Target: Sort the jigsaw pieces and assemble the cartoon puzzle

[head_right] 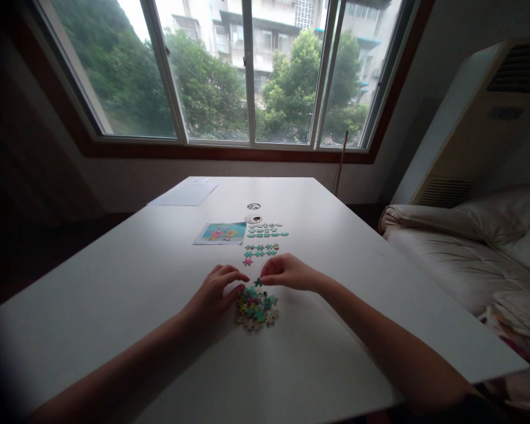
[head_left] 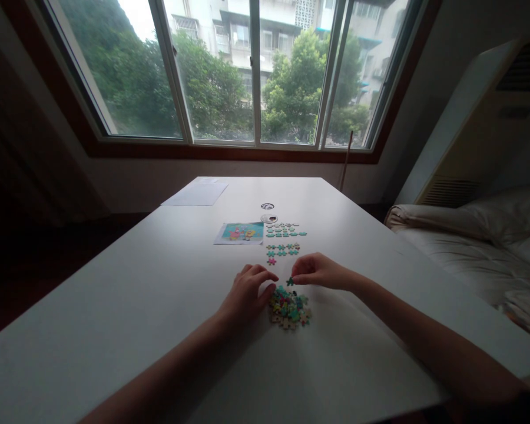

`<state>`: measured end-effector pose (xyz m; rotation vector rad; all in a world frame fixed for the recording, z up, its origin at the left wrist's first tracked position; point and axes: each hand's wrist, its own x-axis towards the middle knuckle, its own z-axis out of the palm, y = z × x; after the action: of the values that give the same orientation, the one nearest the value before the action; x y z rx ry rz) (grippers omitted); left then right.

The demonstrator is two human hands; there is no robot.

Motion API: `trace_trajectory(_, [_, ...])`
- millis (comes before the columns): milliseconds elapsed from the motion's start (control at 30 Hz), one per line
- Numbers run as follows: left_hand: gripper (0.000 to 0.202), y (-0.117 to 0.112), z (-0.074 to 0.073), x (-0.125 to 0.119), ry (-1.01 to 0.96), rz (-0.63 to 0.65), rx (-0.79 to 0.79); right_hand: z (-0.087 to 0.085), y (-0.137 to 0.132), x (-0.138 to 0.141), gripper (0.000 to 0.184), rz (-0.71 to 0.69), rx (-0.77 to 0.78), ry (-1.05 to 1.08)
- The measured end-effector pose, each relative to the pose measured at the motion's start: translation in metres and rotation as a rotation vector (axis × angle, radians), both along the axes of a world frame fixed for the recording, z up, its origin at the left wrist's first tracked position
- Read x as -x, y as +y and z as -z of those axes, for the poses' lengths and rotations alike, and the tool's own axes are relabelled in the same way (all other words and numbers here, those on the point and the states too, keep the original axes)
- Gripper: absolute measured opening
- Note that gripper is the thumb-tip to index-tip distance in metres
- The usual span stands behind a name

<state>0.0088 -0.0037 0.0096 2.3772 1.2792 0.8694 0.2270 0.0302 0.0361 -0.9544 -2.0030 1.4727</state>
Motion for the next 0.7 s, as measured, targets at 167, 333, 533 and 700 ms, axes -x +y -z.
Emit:
trace_trajectory(167, [0.009,-0.004,-0.007,-0.004,-0.172,0.017,0.013,0.008,-0.009,0.019,0.03,0.198,0.029,0.128])
trace_trajectory(333, [0.012,-0.002,-0.009,-0.003,-0.224,-0.03,0.03,0.01,-0.015,0.026,0.033,0.265,0.043,0.097])
trace_trajectory(533, [0.013,-0.001,-0.008,-0.003,-0.246,-0.056,0.06,0.016,-0.014,0.025,0.034,0.283,0.016,0.096])
trace_trajectory(700, [0.013,-0.003,-0.009,-0.005,-0.261,-0.066,0.065,0.021,-0.013,0.024,0.033,0.274,-0.018,0.119])
